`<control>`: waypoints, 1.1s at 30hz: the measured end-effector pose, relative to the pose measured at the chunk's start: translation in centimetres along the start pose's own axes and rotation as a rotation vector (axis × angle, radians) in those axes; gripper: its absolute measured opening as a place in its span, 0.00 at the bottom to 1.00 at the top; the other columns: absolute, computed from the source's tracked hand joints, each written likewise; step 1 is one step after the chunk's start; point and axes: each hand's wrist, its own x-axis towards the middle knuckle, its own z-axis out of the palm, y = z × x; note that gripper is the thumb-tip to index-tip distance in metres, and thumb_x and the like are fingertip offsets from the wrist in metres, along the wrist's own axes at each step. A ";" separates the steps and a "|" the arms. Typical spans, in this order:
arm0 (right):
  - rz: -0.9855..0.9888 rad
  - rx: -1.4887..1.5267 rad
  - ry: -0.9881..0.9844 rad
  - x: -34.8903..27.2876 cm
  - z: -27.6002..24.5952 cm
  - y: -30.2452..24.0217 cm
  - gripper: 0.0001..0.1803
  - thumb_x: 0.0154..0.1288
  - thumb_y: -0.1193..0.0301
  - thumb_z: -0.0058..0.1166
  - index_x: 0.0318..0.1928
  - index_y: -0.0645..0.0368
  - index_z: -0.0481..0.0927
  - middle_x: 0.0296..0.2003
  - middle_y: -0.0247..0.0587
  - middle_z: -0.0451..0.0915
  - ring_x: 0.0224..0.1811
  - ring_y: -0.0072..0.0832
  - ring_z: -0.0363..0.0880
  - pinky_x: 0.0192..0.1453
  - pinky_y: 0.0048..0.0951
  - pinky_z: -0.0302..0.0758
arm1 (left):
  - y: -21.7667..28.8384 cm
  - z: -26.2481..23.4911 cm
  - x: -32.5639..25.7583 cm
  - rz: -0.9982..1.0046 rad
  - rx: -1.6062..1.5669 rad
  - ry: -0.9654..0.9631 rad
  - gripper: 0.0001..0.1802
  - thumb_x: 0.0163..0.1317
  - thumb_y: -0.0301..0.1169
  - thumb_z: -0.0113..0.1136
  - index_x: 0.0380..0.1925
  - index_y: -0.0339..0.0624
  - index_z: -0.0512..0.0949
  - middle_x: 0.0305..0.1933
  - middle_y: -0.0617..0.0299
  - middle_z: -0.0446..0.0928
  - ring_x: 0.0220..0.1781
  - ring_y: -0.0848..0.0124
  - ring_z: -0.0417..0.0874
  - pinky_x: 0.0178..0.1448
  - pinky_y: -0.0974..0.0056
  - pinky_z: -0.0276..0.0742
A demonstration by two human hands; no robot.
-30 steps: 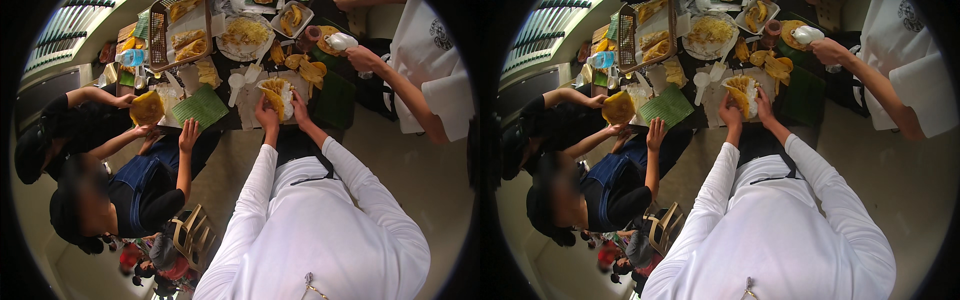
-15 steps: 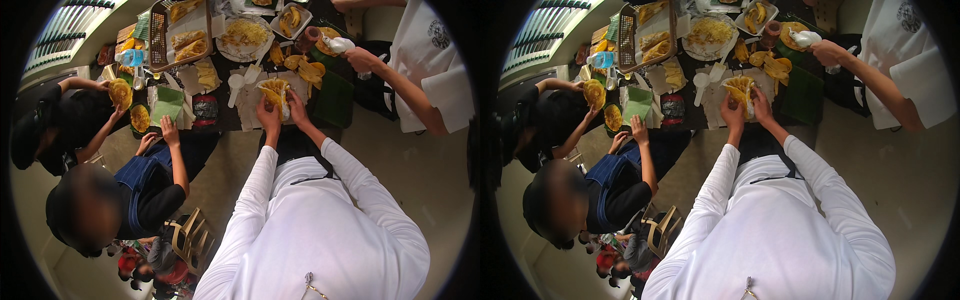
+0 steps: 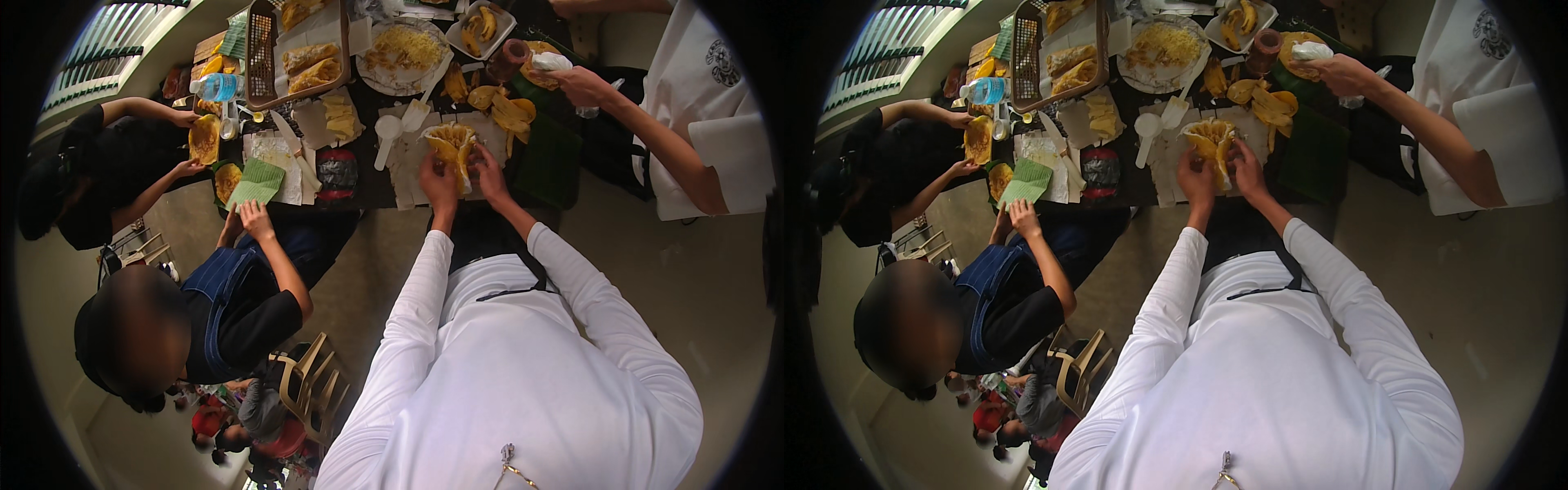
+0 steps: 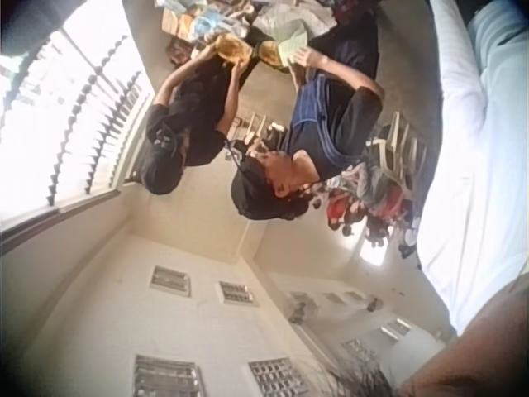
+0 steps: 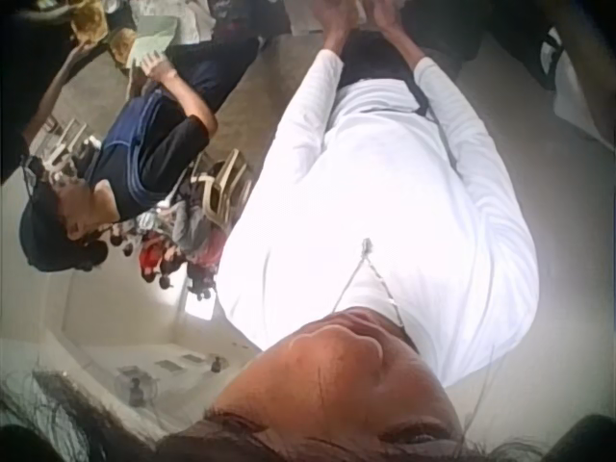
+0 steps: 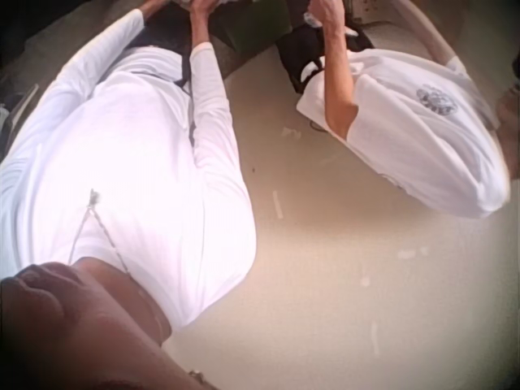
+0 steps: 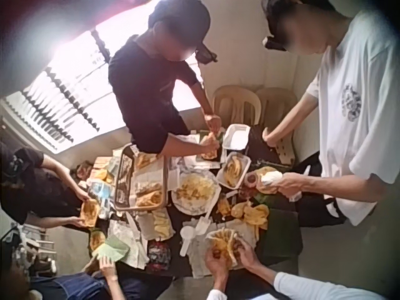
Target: The person assembles a snack by placing shredded filling onto a flat crepe, folding it into a cone, and adding a white topping. The person handles banana leaves and other prepared crepes on the table.
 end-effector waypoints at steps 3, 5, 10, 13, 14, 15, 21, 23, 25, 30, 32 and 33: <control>0.012 -0.002 -0.005 -0.2 0.2 -0.3 0.30 0.71 0.77 0.39 0.74 0.52 0.65 0.54 0.36 0.75 0.48 0.26 0.79 0.48 0.32 0.82 | -0.3 -0.6 0.0 -0.090 -0.044 -0.052 0.21 0.61 0.19 0.58 0.56 0.36 0.79 0.41 0.50 0.83 0.39 0.62 0.84 0.47 0.59 0.79; 0.012 0.027 -0.023 -0.1 0.4 -0.4 0.30 0.71 0.77 0.39 0.73 0.52 0.65 0.54 0.36 0.75 0.47 0.26 0.79 0.48 0.32 0.82 | -0.9 -0.8 0.0 -0.132 -0.078 -0.076 0.21 0.64 0.20 0.55 0.58 0.37 0.79 0.42 0.50 0.84 0.40 0.63 0.85 0.48 0.60 0.79; -0.006 0.007 -0.026 0.1 0.9 -0.3 0.30 0.71 0.77 0.39 0.73 0.53 0.65 0.53 0.36 0.74 0.48 0.25 0.79 0.48 0.32 0.82 | -1.7 -1.5 -0.2 -0.067 -0.126 -0.108 0.21 0.70 0.24 0.52 0.62 0.36 0.77 0.45 0.52 0.85 0.45 0.67 0.85 0.52 0.62 0.78; 0.000 -0.011 -0.019 0.3 1.2 -0.4 0.30 0.71 0.77 0.39 0.73 0.54 0.65 0.53 0.36 0.74 0.48 0.25 0.79 0.48 0.32 0.81 | -1.4 -2.1 -0.3 -0.116 -0.181 -0.149 0.22 0.72 0.27 0.52 0.64 0.34 0.75 0.48 0.52 0.85 0.47 0.68 0.85 0.53 0.64 0.78; 0.005 -0.016 -0.015 0.4 1.3 -0.3 0.30 0.71 0.77 0.39 0.73 0.54 0.65 0.53 0.36 0.74 0.48 0.25 0.79 0.48 0.32 0.81 | -1.2 -2.3 -0.4 -0.165 -0.216 -0.173 0.22 0.73 0.28 0.52 0.65 0.34 0.74 0.49 0.52 0.85 0.48 0.68 0.85 0.53 0.65 0.78; 0.008 -0.016 -0.005 0.4 1.4 -0.3 0.30 0.71 0.77 0.39 0.73 0.54 0.65 0.53 0.36 0.74 0.48 0.24 0.79 0.47 0.31 0.81 | -0.9 -2.5 -0.4 -0.185 -0.220 -0.189 0.23 0.72 0.27 0.52 0.66 0.34 0.73 0.49 0.51 0.85 0.48 0.68 0.85 0.54 0.65 0.78; -0.021 -0.011 0.022 0.3 2.5 0.0 0.28 0.72 0.79 0.37 0.71 0.54 0.67 0.52 0.35 0.75 0.43 0.24 0.79 0.42 0.28 0.78 | -2.0 -2.6 -0.7 -0.238 -0.315 -0.220 0.29 0.67 0.27 0.63 0.68 0.36 0.70 0.50 0.51 0.84 0.49 0.68 0.85 0.52 0.65 0.80; -0.041 -0.003 0.013 0.3 2.5 0.2 0.27 0.72 0.79 0.37 0.70 0.55 0.67 0.51 0.35 0.75 0.43 0.25 0.79 0.42 0.28 0.78 | -1.9 -2.7 -1.1 -0.161 -0.199 -0.212 0.32 0.64 0.26 0.67 0.68 0.36 0.69 0.50 0.50 0.84 0.50 0.68 0.85 0.52 0.64 0.81; -0.043 0.063 0.004 0.3 2.7 0.5 0.27 0.72 0.79 0.38 0.70 0.55 0.67 0.51 0.36 0.74 0.43 0.25 0.79 0.43 0.29 0.78 | -1.6 -2.4 -1.6 -0.203 -0.244 -0.200 0.33 0.60 0.27 0.71 0.65 0.35 0.71 0.48 0.51 0.84 0.48 0.68 0.85 0.51 0.64 0.81; -0.075 0.031 0.009 0.8 2.7 1.2 0.24 0.74 0.78 0.40 0.68 0.56 0.69 0.51 0.39 0.76 0.43 0.26 0.80 0.44 0.30 0.80 | -2.1 -1.9 -2.2 -0.202 -0.167 -0.173 0.31 0.57 0.27 0.75 0.59 0.34 0.74 0.44 0.52 0.85 0.44 0.68 0.85 0.50 0.64 0.81; -0.036 0.065 0.033 0.2 2.9 0.5 0.21 0.74 0.77 0.43 0.66 0.57 0.71 0.50 0.40 0.78 0.45 0.27 0.80 0.45 0.32 0.81 | -2.5 -1.9 -2.3 -0.201 -0.149 -0.171 0.31 0.56 0.27 0.75 0.59 0.33 0.74 0.43 0.52 0.85 0.44 0.68 0.85 0.50 0.63 0.81; -0.010 0.042 0.055 0.1 2.8 0.0 0.20 0.75 0.76 0.44 0.64 0.57 0.72 0.50 0.39 0.78 0.45 0.27 0.81 0.45 0.31 0.81 | -2.8 -1.9 -2.3 -0.210 -0.137 -0.166 0.30 0.55 0.27 0.75 0.58 0.33 0.74 0.43 0.53 0.85 0.43 0.68 0.85 0.50 0.63 0.81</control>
